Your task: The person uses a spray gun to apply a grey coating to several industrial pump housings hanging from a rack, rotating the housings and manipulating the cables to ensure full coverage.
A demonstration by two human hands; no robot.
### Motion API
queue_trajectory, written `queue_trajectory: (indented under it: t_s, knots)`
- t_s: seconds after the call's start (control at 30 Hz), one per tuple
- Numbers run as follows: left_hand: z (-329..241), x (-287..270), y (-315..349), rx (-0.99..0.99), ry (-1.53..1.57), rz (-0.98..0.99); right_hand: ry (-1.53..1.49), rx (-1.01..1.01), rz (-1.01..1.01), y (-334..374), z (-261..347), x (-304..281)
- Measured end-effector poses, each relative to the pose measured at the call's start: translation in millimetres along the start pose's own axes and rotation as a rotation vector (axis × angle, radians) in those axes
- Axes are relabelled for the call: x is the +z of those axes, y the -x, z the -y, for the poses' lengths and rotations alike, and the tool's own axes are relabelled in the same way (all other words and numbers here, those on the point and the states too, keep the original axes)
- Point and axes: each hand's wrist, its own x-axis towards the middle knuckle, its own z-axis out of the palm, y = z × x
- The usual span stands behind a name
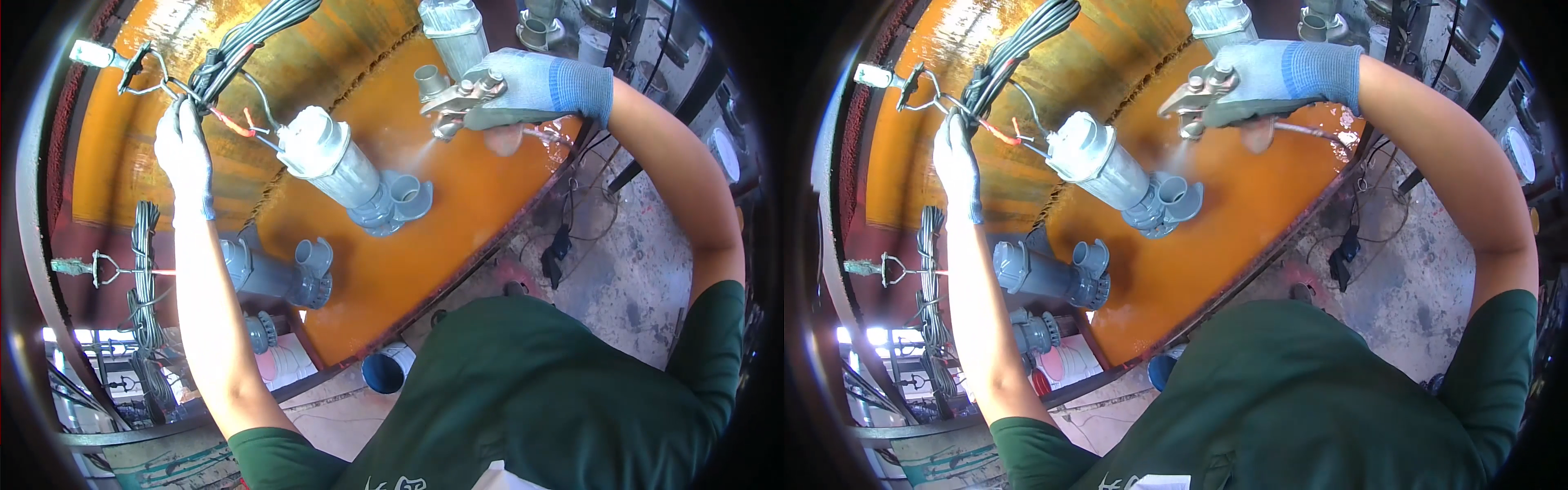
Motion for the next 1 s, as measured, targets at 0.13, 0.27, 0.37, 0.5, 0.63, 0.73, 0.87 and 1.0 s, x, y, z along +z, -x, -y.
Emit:
queue_trajectory:
  t_s: [0.13, 0.27, 0.37, 0.5, 0.63, 0.73, 0.87, 1.0]
  knots:
    - [-17.6, 0.0, 9.5, -0.018, 0.038, -0.001, 0.18, -0.112, 0.117, 8.0, 34.3, 11.7]
    - [-35.7, -3.2, 23.7, -0.083, 0.002, -0.15, 0.293, -0.096, 0.101, 9.2, 36.1, 18.5]
    - [-69.2, -4.3, 33.0, -0.263, 0.212, -0.14, -0.006, -0.119, -0.035, 11.6, 33.1, 23.4]
    - [-119.1, -7.6, 37.4, -0.337, 0.498, -0.165, 0.107, -0.134, 0.111, 28.6, 42.1, 33.8]
    - [-151.9, -6.2, 41.4, -0.136, 0.404, -0.163, 0.215, -0.376, -0.024, 23.1, 23.2, 56.3]
    - [-178.1, 2.4, 41.2, 0.029, 0.19, -0.025, -0.05, -0.238, -0.102, 17.8, 27.5, 58.0]
    - [-154.5, -0.6, 45.8, -0.181, 0.49, 0.179, -0.135, -0.178, 0.006, 18.8, 39.6, 72.8]
    - [-153.9, -21.6, 55.1, -0.239, 0.441, 0.207, -0.082, -0.196, -0.027, 27.7, 14.9, 107.2]
